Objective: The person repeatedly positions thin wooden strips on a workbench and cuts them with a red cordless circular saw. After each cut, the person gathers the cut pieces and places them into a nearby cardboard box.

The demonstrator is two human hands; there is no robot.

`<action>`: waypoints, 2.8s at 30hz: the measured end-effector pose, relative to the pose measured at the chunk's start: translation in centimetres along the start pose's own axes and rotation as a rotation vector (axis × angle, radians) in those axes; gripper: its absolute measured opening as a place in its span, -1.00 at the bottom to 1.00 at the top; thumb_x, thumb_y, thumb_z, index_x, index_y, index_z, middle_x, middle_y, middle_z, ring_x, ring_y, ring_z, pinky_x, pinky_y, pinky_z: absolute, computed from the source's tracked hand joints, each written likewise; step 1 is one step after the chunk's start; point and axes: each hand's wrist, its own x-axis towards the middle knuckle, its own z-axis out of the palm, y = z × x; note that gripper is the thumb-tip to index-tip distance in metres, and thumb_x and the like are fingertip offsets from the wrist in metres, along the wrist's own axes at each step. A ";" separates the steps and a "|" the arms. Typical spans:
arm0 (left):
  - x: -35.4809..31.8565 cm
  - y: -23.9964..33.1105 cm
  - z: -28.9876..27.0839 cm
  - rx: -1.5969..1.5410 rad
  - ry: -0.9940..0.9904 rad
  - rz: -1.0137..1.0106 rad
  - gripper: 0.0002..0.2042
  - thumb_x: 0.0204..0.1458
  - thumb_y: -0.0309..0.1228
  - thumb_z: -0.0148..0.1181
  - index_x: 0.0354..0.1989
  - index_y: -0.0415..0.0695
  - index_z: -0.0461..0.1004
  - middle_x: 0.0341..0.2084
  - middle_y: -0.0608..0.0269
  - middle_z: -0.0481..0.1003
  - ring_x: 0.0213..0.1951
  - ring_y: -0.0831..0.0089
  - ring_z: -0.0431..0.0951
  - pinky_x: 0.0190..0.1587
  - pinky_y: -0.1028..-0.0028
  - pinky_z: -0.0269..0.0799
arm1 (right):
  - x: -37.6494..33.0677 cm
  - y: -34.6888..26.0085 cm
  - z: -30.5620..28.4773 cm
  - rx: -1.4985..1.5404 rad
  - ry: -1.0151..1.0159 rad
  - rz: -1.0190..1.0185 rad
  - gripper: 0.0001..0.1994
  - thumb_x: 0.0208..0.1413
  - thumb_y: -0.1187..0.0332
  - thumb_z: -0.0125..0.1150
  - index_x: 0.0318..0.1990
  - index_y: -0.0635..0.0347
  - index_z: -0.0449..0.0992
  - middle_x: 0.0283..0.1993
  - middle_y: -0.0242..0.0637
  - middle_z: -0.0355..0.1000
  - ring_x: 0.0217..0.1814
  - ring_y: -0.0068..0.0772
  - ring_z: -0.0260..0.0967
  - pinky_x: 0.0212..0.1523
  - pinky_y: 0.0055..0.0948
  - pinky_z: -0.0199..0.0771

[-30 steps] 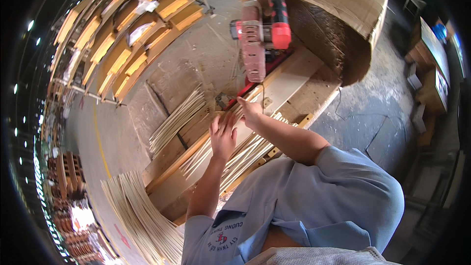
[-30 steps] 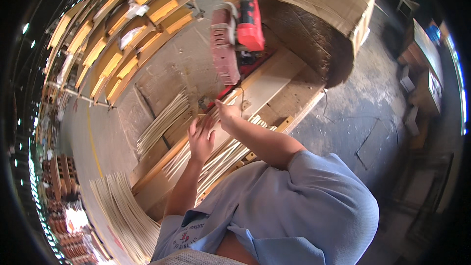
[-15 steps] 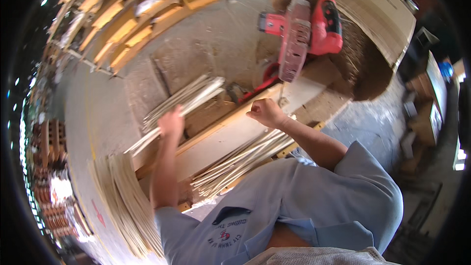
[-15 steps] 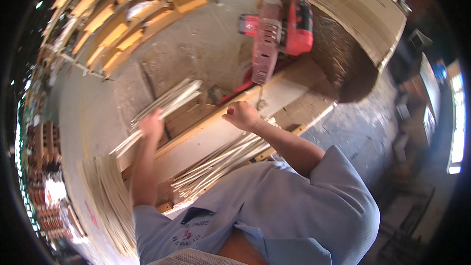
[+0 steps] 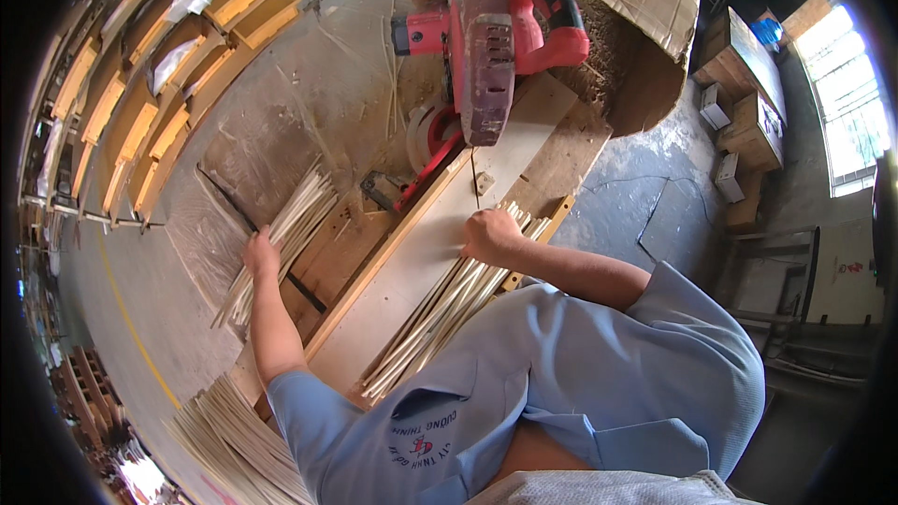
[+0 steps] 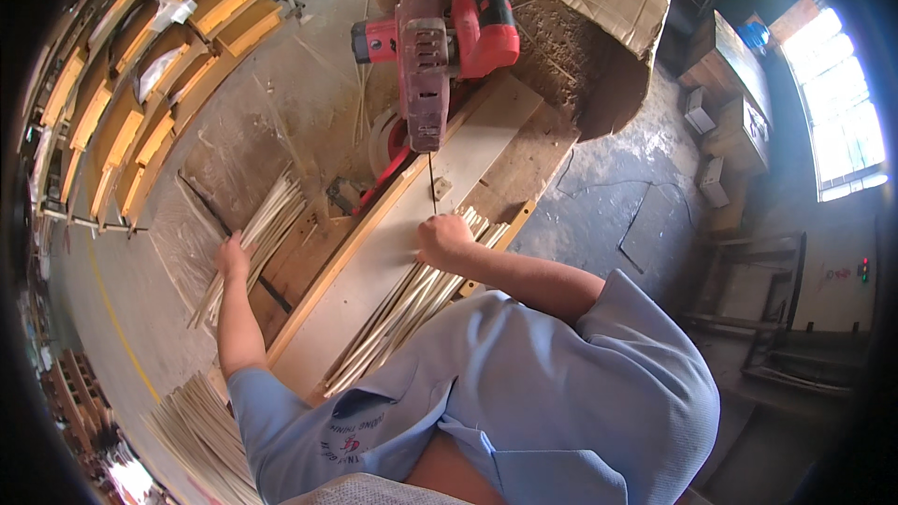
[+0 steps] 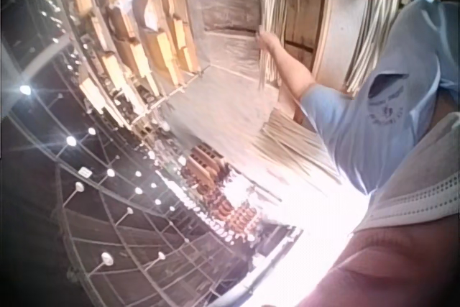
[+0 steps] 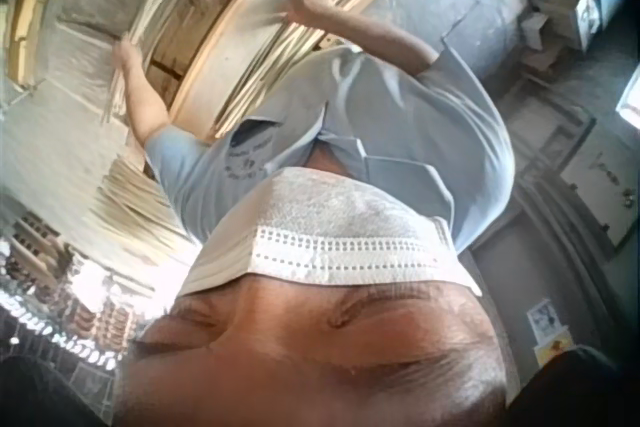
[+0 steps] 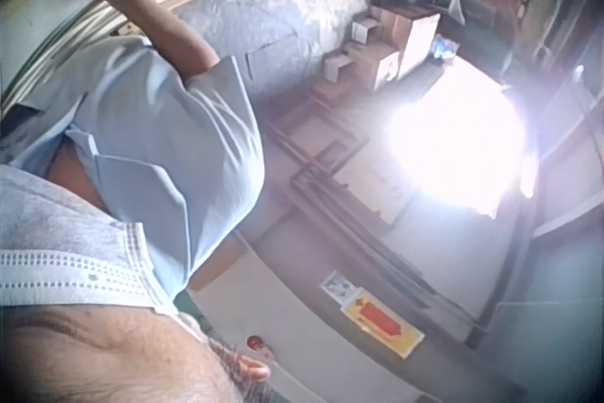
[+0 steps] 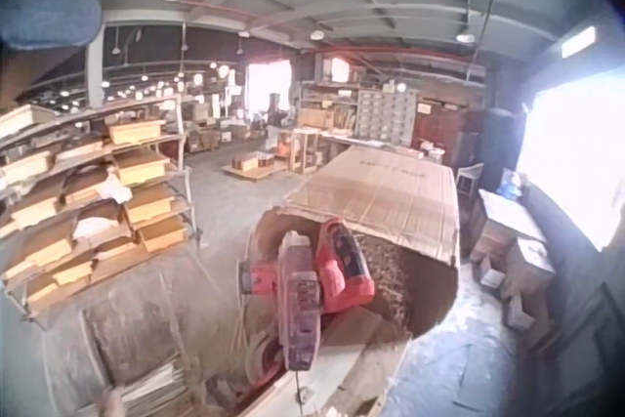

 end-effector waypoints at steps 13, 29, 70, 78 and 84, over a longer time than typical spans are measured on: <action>-7.3 3.5 -3.3 -0.575 0.398 0.191 -0.67 0.26 -0.28 0.29 0.09 -0.23 0.65 -0.15 -0.08 0.69 -0.09 0.04 0.71 -0.05 0.15 0.61 | -0.8 10.6 -4.7 0.605 0.237 -0.110 -0.82 0.13 0.29 0.27 -0.36 0.20 0.69 -0.30 -0.17 0.66 -0.21 -0.21 0.65 -0.07 -0.22 0.64; -24.9 19.0 1.4 -0.754 0.209 0.540 -0.79 0.18 -0.43 0.35 -0.05 -0.20 0.69 -0.29 0.16 0.69 -0.24 0.26 0.67 -0.14 0.28 0.58 | -2.2 3.8 3.6 0.039 0.405 -0.728 -0.83 0.11 0.30 0.29 -0.14 -0.03 0.64 0.01 -0.39 0.51 0.23 -0.25 0.37 0.27 -0.15 0.33; -27.2 18.2 2.5 -0.892 -0.101 0.376 -0.67 0.31 -0.25 0.27 -0.14 -0.38 0.63 -0.55 -0.01 0.59 -0.48 0.19 0.65 -0.35 0.30 0.51 | -2.0 1.3 -0.2 -0.245 0.245 -0.707 -0.88 0.20 0.26 0.23 -0.18 0.01 0.58 -0.09 -0.38 0.48 0.09 -0.33 0.47 0.09 -0.22 0.45; -26.4 18.2 2.2 -0.729 -0.127 0.376 -0.66 0.26 -0.21 0.31 -0.20 -0.34 0.65 -0.53 -0.07 0.61 -0.40 -0.03 0.67 -0.29 0.20 0.54 | -1.3 1.0 -0.6 -0.265 0.231 -0.752 -0.84 0.23 0.30 0.20 -0.13 0.14 0.55 -0.09 -0.23 0.52 0.03 -0.21 0.59 0.02 -0.21 0.57; -26.2 17.8 3.5 -0.719 -0.058 0.363 -0.68 0.23 -0.22 0.34 -0.19 -0.31 0.67 -0.45 -0.16 0.62 -0.33 -0.11 0.67 -0.23 0.12 0.54 | -0.6 0.8 -0.7 -0.193 0.090 -0.734 -0.81 0.23 0.34 0.22 -0.13 0.20 0.66 -0.09 -0.20 0.58 -0.02 -0.07 0.66 -0.05 -0.12 0.69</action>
